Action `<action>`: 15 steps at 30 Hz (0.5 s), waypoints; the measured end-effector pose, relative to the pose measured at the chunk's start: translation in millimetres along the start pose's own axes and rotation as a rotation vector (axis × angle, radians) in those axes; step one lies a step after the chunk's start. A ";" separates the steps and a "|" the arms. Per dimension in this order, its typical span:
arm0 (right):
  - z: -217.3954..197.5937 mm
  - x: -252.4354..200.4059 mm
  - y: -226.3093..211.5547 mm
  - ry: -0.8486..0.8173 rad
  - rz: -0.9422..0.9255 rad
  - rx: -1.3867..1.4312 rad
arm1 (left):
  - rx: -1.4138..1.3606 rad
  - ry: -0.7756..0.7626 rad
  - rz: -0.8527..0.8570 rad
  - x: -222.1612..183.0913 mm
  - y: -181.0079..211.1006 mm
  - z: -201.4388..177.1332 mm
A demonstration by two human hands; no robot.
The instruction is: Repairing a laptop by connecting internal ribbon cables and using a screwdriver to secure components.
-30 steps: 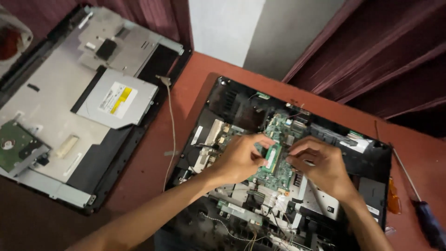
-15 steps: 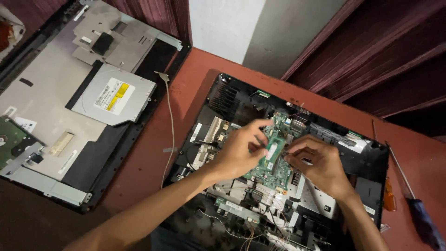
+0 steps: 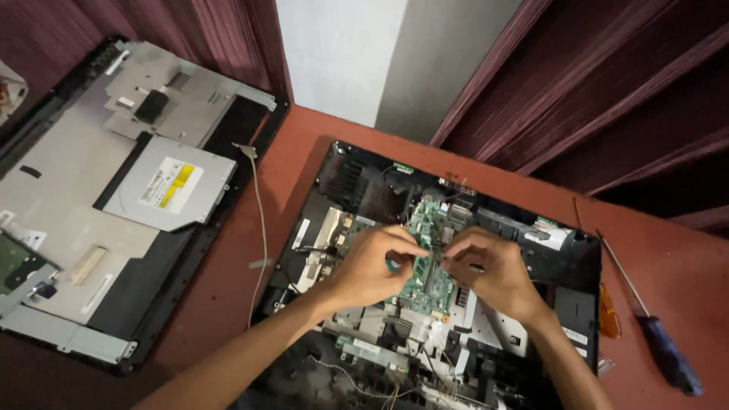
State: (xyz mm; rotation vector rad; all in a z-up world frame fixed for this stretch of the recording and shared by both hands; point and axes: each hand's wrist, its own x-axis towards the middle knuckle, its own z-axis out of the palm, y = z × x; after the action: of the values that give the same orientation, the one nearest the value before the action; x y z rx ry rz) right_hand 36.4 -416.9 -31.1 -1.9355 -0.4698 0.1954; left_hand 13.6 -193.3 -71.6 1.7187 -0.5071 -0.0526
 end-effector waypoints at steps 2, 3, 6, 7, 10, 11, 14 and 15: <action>-0.5 -0.5 -0.6 -0.003 0.005 -0.011 | -0.002 -0.028 -0.049 -1.3 -2.6 -0.4; -0.6 -0.8 -0.9 -0.007 0.006 -0.024 | -0.002 -0.053 -0.094 -2.1 -3.9 -0.7; -0.7 -1.2 3.0 -0.004 -0.014 0.008 | -0.004 -0.071 -0.072 -2.6 -4.2 -2.7; -0.9 -0.9 3.7 -0.006 -0.013 0.009 | -0.004 -0.070 -0.074 -3.2 -0.1 -5.1; -0.7 -0.8 4.5 -0.007 0.000 0.003 | -0.029 -0.047 -0.126 -3.3 9.6 -10.6; -0.2 -1.1 3.5 0.002 0.001 -0.004 | -0.009 -0.046 -0.119 -2.0 11.5 -11.7; 0.7 -2.1 2.8 0.008 0.009 -0.009 | -0.001 -0.039 -0.130 -0.1 6.9 -9.9; 0.6 -1.7 2.9 0.008 0.010 -0.007 | -0.009 -0.034 -0.142 1.0 3.7 -8.8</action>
State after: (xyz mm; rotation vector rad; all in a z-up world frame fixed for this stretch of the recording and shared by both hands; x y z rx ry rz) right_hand 35.3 -418.1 -34.1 -1.9448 -0.4565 0.1927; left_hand 16.1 -185.9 -65.9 1.7458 -0.4079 -0.1857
